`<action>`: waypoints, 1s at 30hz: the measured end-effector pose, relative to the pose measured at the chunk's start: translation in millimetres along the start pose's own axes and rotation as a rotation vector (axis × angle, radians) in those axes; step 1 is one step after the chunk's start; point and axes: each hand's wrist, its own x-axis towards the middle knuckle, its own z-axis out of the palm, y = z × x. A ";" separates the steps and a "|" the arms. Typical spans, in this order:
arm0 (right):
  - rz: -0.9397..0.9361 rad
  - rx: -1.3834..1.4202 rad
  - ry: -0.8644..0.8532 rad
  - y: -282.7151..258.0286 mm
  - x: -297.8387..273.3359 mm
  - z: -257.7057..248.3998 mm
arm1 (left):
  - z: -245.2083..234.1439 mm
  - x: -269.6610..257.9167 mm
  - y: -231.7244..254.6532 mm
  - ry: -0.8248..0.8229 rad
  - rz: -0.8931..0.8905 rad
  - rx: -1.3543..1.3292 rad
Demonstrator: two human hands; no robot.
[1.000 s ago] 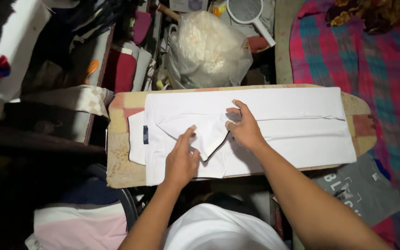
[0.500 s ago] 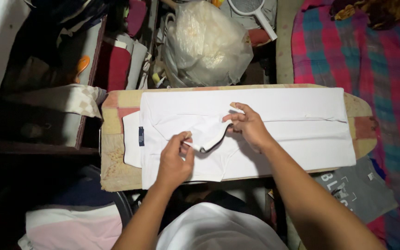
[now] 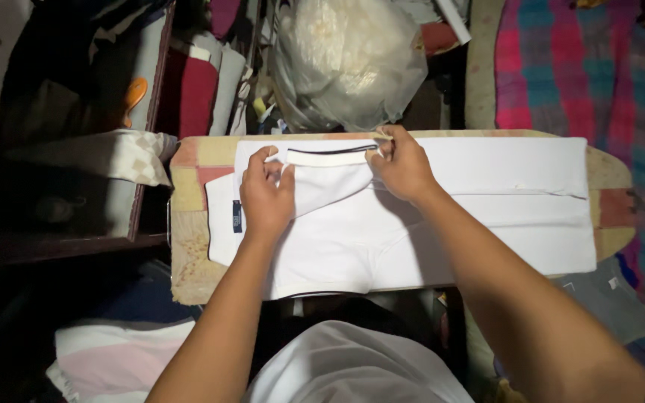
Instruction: The person folds a white shirt on a board by smoothing the fabric and folding the sleeves and sides inward.
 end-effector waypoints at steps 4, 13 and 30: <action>0.004 -0.131 -0.006 1.3 13.0 11.7 | 8.3 13.3 -14.6 -0.039 -0.126 0.093; -0.040 -0.147 -0.009 7.6 17.3 15.2 | 14.9 30.9 -7.1 -0.156 -0.198 0.389; -0.453 -0.284 0.004 -13.6 -10.4 42.9 | 51.0 5.4 -9.7 -0.129 0.186 0.393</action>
